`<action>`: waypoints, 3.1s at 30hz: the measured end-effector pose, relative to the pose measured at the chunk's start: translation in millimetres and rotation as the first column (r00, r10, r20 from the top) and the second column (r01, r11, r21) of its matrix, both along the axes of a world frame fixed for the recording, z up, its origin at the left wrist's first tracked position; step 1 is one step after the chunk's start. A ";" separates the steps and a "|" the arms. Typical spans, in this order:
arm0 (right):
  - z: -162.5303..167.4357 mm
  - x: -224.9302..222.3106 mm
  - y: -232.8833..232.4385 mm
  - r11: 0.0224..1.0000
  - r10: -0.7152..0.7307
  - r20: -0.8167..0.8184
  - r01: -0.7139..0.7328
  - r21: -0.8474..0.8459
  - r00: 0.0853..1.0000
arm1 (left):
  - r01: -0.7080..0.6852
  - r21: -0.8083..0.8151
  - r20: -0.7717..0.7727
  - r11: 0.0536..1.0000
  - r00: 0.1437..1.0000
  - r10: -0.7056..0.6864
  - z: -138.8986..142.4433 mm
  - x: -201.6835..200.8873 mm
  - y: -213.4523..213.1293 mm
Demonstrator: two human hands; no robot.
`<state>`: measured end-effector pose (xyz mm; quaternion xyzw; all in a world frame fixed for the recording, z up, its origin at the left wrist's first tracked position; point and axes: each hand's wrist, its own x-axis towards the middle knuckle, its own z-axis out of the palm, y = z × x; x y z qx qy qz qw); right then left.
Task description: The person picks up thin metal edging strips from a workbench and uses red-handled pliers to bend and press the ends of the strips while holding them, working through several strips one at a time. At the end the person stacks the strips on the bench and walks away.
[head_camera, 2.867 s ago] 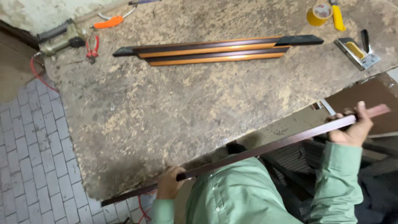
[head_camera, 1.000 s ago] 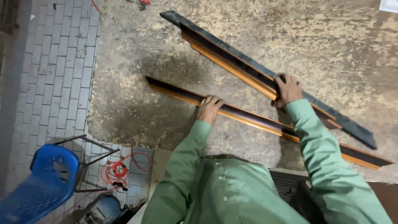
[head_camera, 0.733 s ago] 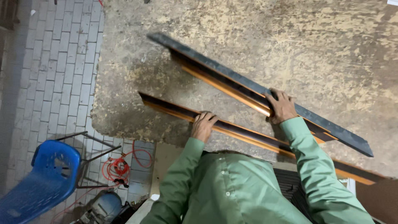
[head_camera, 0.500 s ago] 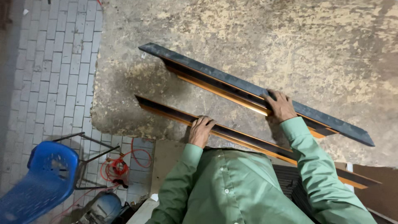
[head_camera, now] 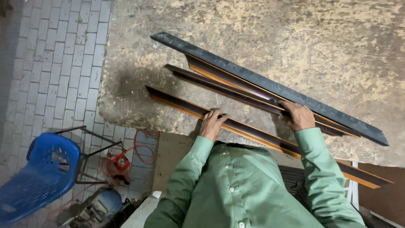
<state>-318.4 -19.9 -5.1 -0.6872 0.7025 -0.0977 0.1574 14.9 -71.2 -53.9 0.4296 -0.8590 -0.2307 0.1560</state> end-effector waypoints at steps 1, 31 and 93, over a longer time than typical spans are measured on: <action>-0.3 2.0 2.2 0.986 -0.027 0.037 0.021 0.164 0.999 | -0.002 -0.028 0.005 1.000 1.000 0.002 -0.2 -0.1 0.4; -8.9 -7.2 4.8 0.936 -0.228 0.040 0.230 -0.264 0.973 | 0.046 0.066 0.085 0.997 0.995 -0.052 0.5 5.1 -7.8; -47.1 22.4 83.0 0.989 -0.133 0.045 0.135 -0.062 0.990 | 0.031 0.044 0.401 0.999 0.915 -0.046 33.7 14.3 -83.7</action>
